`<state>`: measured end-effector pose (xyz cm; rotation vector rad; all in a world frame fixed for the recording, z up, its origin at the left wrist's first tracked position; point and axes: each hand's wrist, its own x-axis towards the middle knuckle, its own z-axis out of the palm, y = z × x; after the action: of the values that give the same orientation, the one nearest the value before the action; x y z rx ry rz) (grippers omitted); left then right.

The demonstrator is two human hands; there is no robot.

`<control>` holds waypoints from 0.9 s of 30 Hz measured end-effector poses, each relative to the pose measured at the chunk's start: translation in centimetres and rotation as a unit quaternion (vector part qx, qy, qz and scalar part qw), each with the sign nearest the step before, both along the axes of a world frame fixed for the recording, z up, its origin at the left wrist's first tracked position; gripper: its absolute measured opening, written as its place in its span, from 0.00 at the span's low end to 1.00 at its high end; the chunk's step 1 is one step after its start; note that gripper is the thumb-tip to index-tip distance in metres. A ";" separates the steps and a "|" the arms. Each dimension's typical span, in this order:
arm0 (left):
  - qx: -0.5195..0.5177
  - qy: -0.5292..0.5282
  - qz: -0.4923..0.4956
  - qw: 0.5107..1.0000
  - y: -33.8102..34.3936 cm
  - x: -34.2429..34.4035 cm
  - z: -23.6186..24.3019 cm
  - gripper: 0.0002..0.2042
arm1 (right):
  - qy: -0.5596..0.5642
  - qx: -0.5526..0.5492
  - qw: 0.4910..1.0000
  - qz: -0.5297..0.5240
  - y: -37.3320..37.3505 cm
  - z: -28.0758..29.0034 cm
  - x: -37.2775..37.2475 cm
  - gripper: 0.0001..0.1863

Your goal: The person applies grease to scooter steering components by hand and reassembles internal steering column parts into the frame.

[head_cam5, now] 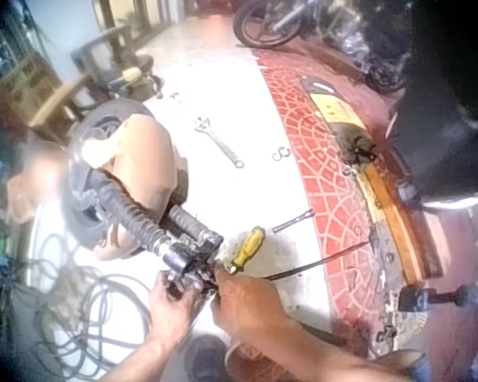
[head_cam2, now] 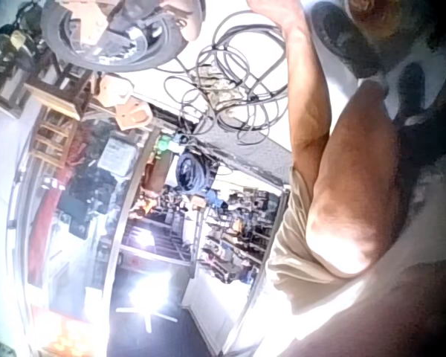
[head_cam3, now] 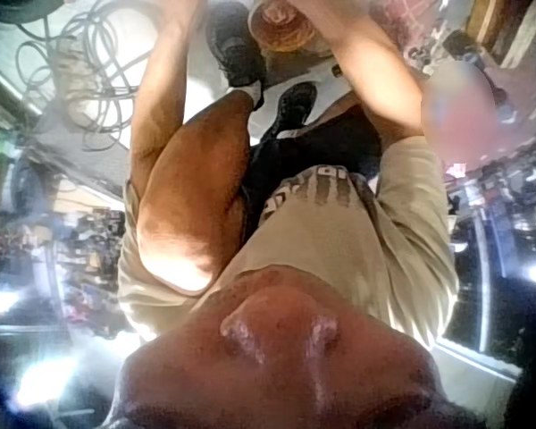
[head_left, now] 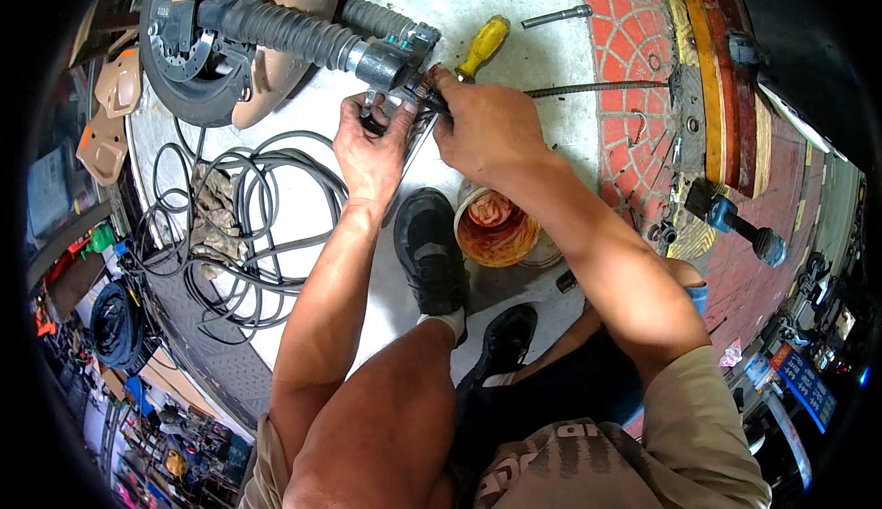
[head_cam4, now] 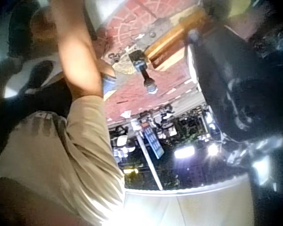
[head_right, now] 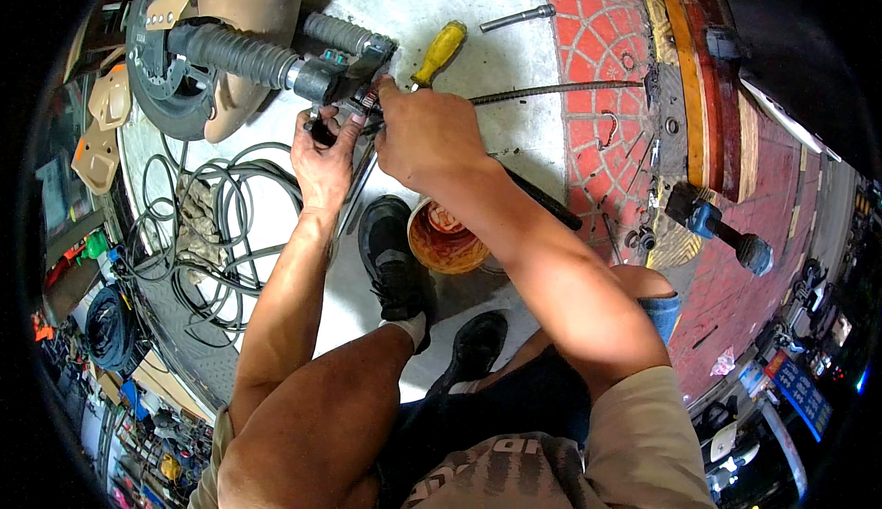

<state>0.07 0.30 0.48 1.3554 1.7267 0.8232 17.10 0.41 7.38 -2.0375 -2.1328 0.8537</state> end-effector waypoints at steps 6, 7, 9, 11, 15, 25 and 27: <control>-0.019 -0.014 0.007 1.000 -0.1 0.3 0.3 0.18 | -0.073 -0.041 0.992 0.089 -0.2 0.7 -0.8 0.27; -0.017 -0.009 0.008 1.000 -0.1 0.2 0.2 0.18 | -0.078 -0.050 0.990 0.102 -0.4 1.2 -0.9 0.26; -0.013 0.000 0.010 1.000 -0.1 0.1 0.1 0.19 | -0.080 -0.060 0.989 0.110 -0.3 1.9 -1.0 0.24; -0.025 0.005 0.011 1.000 -0.1 0.0 0.2 0.19 | -0.074 -0.064 0.990 0.101 -0.2 2.3 -1.0 0.21; -0.037 -0.006 0.012 0.999 -0.1 -0.1 0.7 0.19 | 0.046 0.013 0.998 -0.046 0.7 1.3 0.4 0.18; -0.014 0.011 -0.008 1.000 0.0 -0.2 0.6 0.20 | 0.256 -0.008 0.957 -0.135 2.2 -2.9 0.9 0.19; -0.014 0.013 -0.011 1.000 0.0 -0.1 0.8 0.20 | 0.258 0.006 0.956 -0.136 2.0 -3.0 0.8 0.19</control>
<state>0.00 0.31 1.28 1.3687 1.7343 0.7698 17.88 2.38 4.42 -1.7827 -1.5386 1.1627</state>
